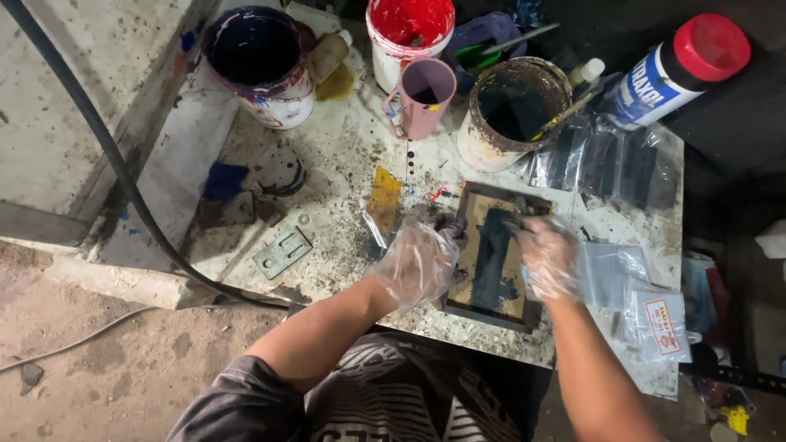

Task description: Applying and spreading ink onto a stencil frame using gloved hands and a small tool

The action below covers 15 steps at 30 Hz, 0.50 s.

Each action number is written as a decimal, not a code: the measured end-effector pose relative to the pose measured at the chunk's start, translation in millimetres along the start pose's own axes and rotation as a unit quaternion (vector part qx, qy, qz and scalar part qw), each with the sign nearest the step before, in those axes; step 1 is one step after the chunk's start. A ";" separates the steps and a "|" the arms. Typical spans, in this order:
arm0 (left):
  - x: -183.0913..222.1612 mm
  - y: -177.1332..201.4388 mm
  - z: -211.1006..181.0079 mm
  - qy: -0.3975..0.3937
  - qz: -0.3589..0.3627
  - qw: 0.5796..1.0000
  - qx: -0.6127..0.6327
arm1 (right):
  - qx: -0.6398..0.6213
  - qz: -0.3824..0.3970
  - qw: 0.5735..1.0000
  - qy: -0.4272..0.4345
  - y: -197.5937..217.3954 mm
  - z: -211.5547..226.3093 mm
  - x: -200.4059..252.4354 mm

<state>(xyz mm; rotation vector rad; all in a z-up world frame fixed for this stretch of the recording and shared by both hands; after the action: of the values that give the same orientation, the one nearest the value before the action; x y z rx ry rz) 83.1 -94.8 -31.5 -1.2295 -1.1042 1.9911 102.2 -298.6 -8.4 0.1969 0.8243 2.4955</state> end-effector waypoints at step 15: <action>9.5 65.0 -12.3 -0.089 -0.136 0.986 0.026 | 0.407 0.037 0.900 0.156 -63.3 -150.0 -58.9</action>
<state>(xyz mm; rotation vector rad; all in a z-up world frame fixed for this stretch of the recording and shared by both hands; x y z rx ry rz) 88.2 -116.3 -94.6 -0.8358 -1.2256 1.9316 136.7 -362.3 -165.6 0.1029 1.9970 2.1159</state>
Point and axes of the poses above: each hand's wrist, its own x-axis away from the middle knuckle, its own y-axis out of the back of the hand, z = x × y, the point moved 7 cm from there along -x, towards the middle knuckle, and after that the axes turned 12 degrees about -z, right-handed, at the moved point
